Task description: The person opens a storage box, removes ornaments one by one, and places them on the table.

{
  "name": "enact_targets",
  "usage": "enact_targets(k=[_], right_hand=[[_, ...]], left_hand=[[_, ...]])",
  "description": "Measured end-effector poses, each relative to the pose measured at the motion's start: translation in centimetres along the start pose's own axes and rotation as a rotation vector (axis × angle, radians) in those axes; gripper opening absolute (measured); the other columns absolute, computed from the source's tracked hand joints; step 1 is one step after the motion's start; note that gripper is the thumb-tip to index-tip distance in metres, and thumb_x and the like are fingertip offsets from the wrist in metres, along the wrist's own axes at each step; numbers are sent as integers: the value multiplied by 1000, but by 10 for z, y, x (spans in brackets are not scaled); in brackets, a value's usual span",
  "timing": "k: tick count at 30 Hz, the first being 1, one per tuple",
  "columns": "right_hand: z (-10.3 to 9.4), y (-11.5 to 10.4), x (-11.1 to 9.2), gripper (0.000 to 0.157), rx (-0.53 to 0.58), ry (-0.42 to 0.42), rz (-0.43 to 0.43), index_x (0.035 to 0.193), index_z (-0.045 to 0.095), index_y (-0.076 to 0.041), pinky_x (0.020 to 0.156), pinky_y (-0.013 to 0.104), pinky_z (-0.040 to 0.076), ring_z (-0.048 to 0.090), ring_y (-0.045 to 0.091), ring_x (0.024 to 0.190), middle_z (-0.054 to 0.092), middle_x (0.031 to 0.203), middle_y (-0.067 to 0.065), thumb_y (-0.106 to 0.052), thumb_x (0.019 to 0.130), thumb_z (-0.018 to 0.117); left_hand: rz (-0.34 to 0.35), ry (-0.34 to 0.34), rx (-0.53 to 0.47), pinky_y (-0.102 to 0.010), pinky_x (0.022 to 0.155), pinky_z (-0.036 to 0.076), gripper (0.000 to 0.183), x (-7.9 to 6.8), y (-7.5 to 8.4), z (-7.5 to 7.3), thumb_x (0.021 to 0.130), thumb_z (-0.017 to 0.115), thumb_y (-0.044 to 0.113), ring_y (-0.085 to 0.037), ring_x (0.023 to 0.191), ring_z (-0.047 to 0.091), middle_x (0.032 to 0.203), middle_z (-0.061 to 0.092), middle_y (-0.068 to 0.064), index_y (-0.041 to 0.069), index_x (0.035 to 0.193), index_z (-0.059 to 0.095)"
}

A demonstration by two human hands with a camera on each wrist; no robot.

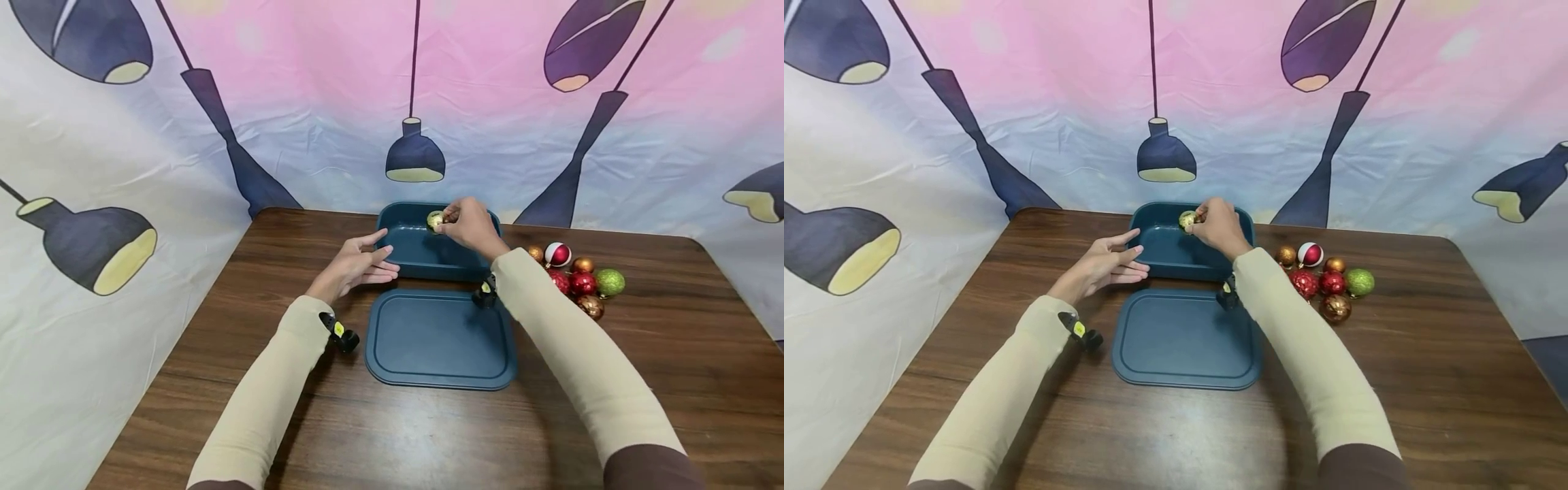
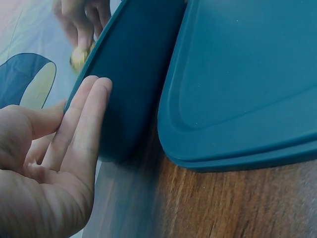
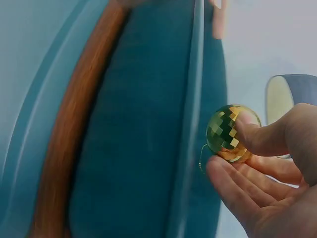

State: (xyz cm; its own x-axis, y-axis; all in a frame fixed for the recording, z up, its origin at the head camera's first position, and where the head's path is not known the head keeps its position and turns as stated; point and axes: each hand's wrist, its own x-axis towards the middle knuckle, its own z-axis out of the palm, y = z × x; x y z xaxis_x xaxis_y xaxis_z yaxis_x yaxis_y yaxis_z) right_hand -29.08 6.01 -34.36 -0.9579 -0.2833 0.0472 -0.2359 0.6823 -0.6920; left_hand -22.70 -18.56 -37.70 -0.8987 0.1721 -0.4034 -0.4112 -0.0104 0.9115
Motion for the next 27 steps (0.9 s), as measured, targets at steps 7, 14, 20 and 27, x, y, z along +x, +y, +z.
enact_targets(k=[7,14,20,27], right_hand=[[-32,14,-27,41,-61,0,8,127,65,4,89,52,55,62,39,111,63,127,25,-19,95,74],[-65,33,-60,43,-108,46,-12,128,66,5,84,54,56,67,37,93,66,126,27,-22,95,75],[-93,53,-88,45,-133,60,30,125,67,6,71,43,59,71,35,89,68,119,29,-24,93,77],[-120,79,-118,45,-211,106,72,120,69,5,60,33,52,66,18,66,70,112,28,-26,90,80]], left_hand=[[6,-4,6,-43,91,59,62,0,-1,1,103,63,23,-29,91,75,110,73,-24,37,157,37],[14,3,10,-41,87,61,63,0,-1,-1,103,63,22,-28,90,76,108,73,-23,36,158,37],[24,-11,11,-41,87,61,65,2,-2,-2,103,63,23,-29,91,76,109,73,-23,34,159,34],[26,-7,11,-39,84,62,64,1,-2,-2,103,63,22,-29,91,76,109,73,-23,33,160,34]])
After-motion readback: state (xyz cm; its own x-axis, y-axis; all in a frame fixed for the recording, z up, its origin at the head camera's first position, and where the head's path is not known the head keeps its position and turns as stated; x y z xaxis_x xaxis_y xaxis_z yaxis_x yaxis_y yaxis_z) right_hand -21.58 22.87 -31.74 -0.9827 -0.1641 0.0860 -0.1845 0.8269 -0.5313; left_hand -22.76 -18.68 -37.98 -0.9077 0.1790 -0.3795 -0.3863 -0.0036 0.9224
